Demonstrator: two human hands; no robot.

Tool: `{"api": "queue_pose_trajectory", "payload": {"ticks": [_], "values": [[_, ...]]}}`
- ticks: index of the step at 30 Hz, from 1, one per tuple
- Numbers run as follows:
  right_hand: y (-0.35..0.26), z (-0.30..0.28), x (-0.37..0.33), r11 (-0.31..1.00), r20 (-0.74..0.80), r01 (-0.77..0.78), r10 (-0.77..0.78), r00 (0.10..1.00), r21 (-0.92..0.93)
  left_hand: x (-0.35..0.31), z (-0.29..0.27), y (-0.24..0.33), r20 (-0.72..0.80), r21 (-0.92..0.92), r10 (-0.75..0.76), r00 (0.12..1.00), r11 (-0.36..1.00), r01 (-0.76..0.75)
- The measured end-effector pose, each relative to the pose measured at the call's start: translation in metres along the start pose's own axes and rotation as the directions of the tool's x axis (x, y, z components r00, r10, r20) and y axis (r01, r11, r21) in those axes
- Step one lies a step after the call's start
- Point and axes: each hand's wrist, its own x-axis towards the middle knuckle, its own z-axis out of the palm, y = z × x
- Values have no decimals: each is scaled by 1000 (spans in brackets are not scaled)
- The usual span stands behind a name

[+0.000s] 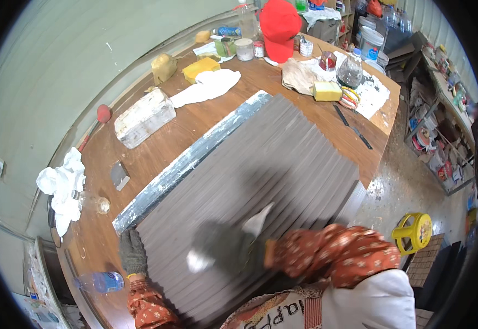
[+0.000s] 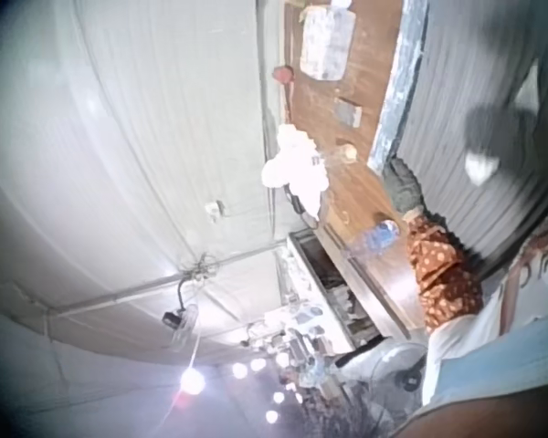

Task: The person wipes grooved panels on a workbench using a cloth and a sponge.

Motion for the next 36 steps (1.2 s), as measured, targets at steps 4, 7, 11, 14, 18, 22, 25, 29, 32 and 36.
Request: {"api": "queue_pose_trajectory", "payload": {"ticks": [4,7,11,14,18,22,25,29,32,36], "values": [[99,-119,-32,828,13,-553,557,830,-94,-10,-10,7,-36,-13,-82,996,997,82],[196,-188,-100,621,-487,-764,620,615,-174,0,-5,24,10,-22,-55,998,998,55],[197,-242,-158,462,-625,-859,743,240,220,4,8,12,16,-55,-4,1000,998,5],[170,-240,-198,495,-777,-861,584,233,113,1,4,-7,8,24,69,998,997,-69],[92,-213,-240,435,-697,-841,710,100,321,9,-19,-8,155,356,371,916,844,-402],[32,-132,-247,517,-676,-718,732,88,466,24,-19,76,331,398,158,930,871,-290],[14,-101,-233,650,-656,-743,632,414,157,26,5,112,234,207,314,920,909,-362],[15,-117,-225,669,-522,-736,594,613,-103,21,17,132,288,211,233,929,931,-299],[15,-120,-224,681,-504,-728,603,617,-76,11,28,124,230,152,384,894,893,-423],[26,-125,-215,616,-362,-788,734,575,-2,-1,33,132,183,104,379,907,910,-402]]}}
